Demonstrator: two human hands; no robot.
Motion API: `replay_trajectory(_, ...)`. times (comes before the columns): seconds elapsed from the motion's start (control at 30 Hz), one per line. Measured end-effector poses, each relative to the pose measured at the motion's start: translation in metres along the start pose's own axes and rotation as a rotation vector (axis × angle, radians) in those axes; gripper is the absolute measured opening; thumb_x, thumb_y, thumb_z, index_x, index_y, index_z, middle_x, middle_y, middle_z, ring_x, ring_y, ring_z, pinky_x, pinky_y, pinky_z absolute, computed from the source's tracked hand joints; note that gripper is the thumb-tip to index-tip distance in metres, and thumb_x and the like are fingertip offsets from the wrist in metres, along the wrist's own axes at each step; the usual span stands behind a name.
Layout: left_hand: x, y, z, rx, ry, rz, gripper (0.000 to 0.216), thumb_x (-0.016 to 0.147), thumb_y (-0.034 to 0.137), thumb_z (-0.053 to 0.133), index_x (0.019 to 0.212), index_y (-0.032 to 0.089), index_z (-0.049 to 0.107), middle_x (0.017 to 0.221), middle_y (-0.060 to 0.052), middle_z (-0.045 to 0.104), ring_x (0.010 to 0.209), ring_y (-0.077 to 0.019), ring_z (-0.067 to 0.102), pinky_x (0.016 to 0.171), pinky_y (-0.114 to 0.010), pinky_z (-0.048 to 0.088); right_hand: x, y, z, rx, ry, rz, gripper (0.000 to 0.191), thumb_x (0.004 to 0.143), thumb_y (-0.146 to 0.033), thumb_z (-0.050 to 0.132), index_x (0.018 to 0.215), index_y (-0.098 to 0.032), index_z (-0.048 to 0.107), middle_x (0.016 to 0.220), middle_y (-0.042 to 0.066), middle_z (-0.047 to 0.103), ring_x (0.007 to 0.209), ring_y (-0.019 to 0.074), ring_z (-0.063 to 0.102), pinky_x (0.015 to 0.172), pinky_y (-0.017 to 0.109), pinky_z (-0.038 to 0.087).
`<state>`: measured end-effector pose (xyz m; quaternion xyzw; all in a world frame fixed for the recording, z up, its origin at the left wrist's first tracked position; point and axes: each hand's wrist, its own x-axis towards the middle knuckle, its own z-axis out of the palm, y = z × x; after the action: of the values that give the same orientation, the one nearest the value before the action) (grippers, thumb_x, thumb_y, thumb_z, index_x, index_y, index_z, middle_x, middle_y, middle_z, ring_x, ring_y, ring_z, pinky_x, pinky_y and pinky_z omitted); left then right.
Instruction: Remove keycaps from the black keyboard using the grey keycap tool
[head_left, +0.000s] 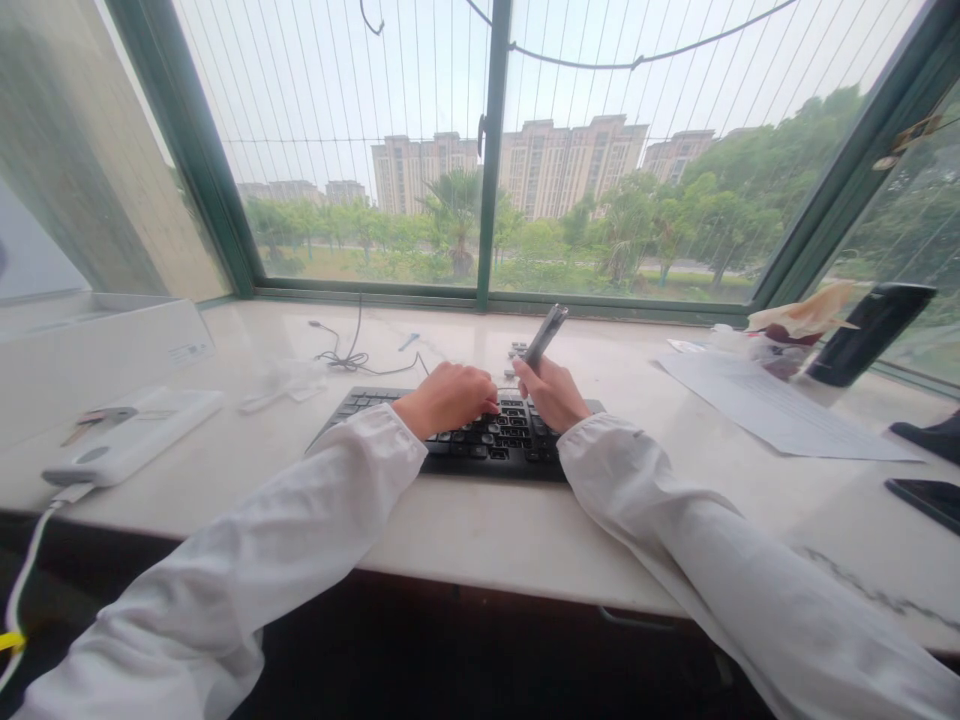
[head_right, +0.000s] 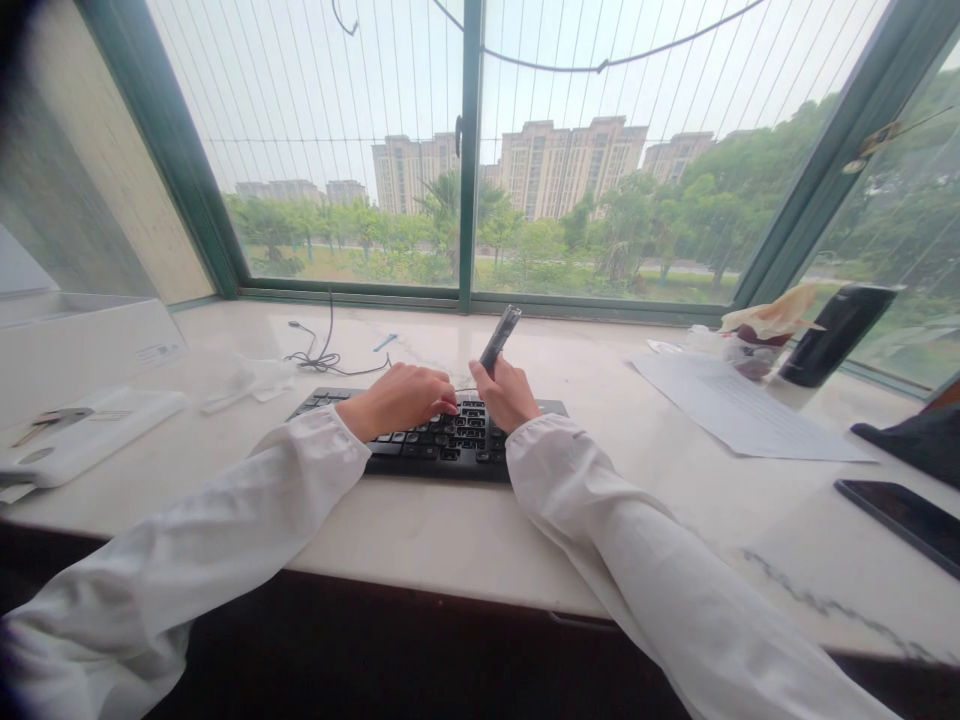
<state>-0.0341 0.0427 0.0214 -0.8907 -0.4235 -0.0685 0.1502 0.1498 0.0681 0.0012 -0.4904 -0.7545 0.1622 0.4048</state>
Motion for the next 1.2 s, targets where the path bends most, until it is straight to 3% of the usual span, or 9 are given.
replay_trajectory(0.33,-0.0009,-0.0044,0.0028,0.043,-0.041,0.049,0.028,0.093,0.037,0.045,0.099,0.020,0.067,0.097,-0.007,0.067,0.081,-0.0216,0.066,0.063,-0.029,0.043,-0.0025,-0.0032,-0.0009,0.019,-0.152,-0.028,0.040,0.091,-0.043,0.039,0.059,-0.021,0.048,0.060,0.000,0.061,0.061,0.0159,0.056,0.069,0.030,0.039)
replay_trajectory(0.57,-0.0020,-0.0006,0.0011,0.003,-0.018,-0.023,0.045,0.088,0.060,0.044,0.093,0.021,0.066,0.094,-0.006,0.067,0.079,-0.0223,0.064,0.064,-0.030,0.042,-0.0030,-0.0016,0.0036,-0.012,-0.162,-0.032,0.036,0.090,-0.044,0.043,0.064,-0.021,0.051,0.061,0.000,0.064,0.064,0.0179,0.060,0.069,0.031,0.040)
replay_trajectory(0.93,-0.0007,0.0006,0.0047,0.049,-0.007,-0.020,0.037,0.093,0.048,0.041,0.095,0.020,0.065,0.092,-0.005,0.067,0.075,-0.0224,0.064,0.057,-0.030,0.040,-0.0039,-0.0015,0.0065,-0.054,-0.147,-0.076,0.032,0.091,-0.043,0.046,0.070,-0.020,0.054,0.068,0.002,0.068,0.067,0.0176,0.062,0.066,0.028,0.041)
replay_trajectory(1.2,-0.0007,0.0024,0.0024,-0.002,-0.025,-0.070,0.034,0.091,0.048,0.045,0.092,0.020,0.065,0.095,-0.005,0.067,0.080,-0.0218,0.064,0.064,-0.030,0.043,-0.0036,-0.0018,0.0071,-0.058,-0.164,-0.075,0.029,0.092,-0.039,0.047,0.072,-0.019,0.055,0.065,0.001,0.067,0.064,0.0156,0.061,0.065,0.025,0.040)
